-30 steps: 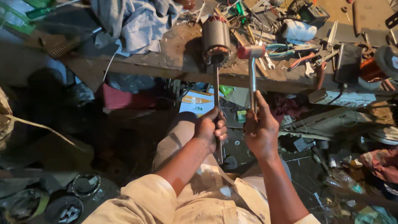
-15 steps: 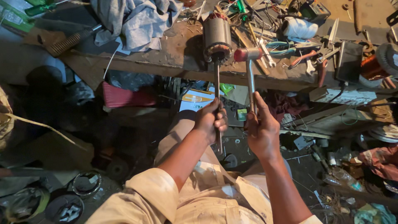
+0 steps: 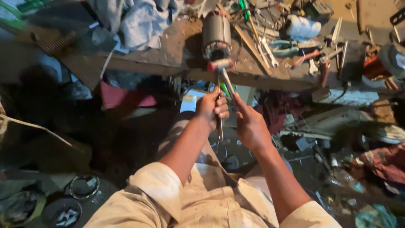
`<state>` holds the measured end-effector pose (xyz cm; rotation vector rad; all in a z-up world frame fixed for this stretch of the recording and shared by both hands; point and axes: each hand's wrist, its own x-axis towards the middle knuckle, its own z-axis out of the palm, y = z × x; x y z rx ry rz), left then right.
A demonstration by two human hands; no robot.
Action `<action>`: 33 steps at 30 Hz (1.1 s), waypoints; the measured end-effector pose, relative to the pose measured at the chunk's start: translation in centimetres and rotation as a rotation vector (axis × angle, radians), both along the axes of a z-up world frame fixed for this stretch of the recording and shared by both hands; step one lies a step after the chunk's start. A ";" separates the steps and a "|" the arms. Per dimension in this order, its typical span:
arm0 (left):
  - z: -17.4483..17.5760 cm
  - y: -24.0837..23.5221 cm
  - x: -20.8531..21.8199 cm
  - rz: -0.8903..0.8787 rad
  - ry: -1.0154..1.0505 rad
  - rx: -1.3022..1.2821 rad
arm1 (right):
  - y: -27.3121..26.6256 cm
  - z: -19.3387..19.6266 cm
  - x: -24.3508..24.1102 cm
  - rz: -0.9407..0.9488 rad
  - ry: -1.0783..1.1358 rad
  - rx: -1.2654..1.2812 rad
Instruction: The person holds a cylindrical motor rotor and repeatedly taps its end with a hammer while inserting a metal bar into the rotor's center. The person rotates the rotor and continues hammering the bar to adjust or seat internal components.
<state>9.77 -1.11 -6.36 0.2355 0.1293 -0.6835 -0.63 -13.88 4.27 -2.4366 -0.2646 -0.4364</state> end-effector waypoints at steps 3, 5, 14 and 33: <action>-1.0 0.3 1.0 0.004 0.006 0.041 | 0.0 -0.9 0.3 0.027 -0.033 0.015; -2.1 0.0 -0.3 0.015 0.027 0.014 | -0.3 -1.7 -1.0 -0.014 -0.014 0.053; -1.1 1.8 -2.5 -0.004 -0.022 -0.145 | -0.6 -2.2 -1.6 -0.048 -0.052 0.105; 1.0 2.7 -3.7 0.038 -0.063 0.040 | 2.8 -1.4 0.9 -0.209 0.123 -0.316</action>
